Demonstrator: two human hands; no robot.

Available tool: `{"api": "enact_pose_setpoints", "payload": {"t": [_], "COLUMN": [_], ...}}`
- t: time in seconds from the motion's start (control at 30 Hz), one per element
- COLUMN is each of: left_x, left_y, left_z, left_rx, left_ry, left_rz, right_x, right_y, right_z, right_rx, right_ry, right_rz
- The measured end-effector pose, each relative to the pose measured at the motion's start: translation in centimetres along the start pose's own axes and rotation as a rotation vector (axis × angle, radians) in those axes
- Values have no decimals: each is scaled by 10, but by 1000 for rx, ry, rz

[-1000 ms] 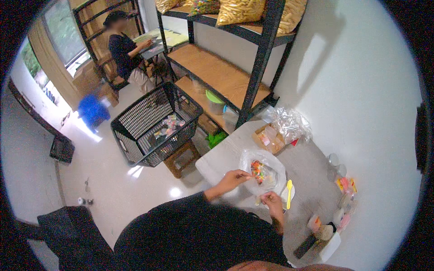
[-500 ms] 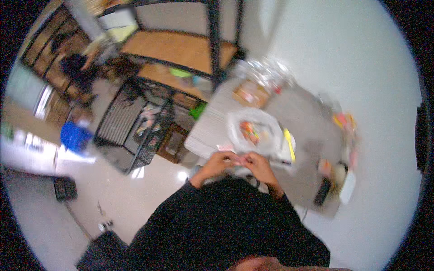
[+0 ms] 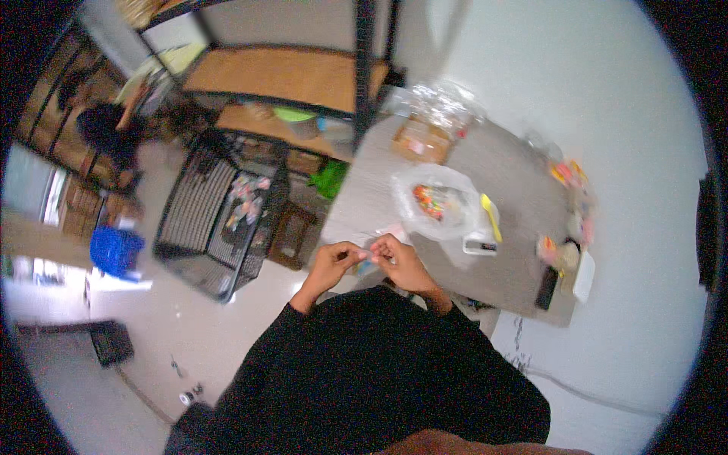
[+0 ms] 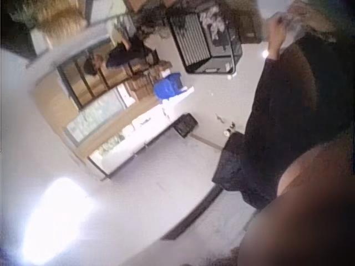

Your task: The person repeatedly picks small colorful candies from a larger bag and places them into small transparent plastic bags. They seal each small bag by hand and set it aside on the table. The process is repeated continuously throughout the clip.

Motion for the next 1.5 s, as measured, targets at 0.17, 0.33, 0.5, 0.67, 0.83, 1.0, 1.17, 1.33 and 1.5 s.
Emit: {"api": "enact_pose_setpoints", "payload": {"t": [0.17,0.33,0.5,0.67,0.83,1.0,1.17,1.33,1.5], "left_x": [-49,-123,-224,-262,-215,-124,-49,9,56], "left_y": [8,17,23,31,35,21,3,-5,34], "left_z": [-18,-36,-72,-79,-49,-9,20,79,147], "left_rx": [120,90,220,225,274,330,294,295,3], "left_ry": [-91,-279,-588,-699,-429,-137,111,108,-71], "left_rz": [100,184,365,794,702,547,538,454,160], "right_x": [51,80,101,116,114,90,44,-18,-91], "right_y": [16,27,24,11,-11,-19,-25,-75,-147], "right_z": [19,26,31,24,15,1,-28,-54,-97], "right_rx": [-34,-86,-71,-69,-88,-94,-113,61,230], "right_ry": [-30,-62,-69,1,-40,-41,-111,-224,-473], "right_rz": [-11,-18,-147,-85,-352,-256,-234,-276,-160]}}
Point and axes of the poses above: each hand's wrist, its own z-axis towards the middle knuckle, its own x-axis out of the palm, y = z × x, the point moved 5 cm from there along z, towards the middle knuckle
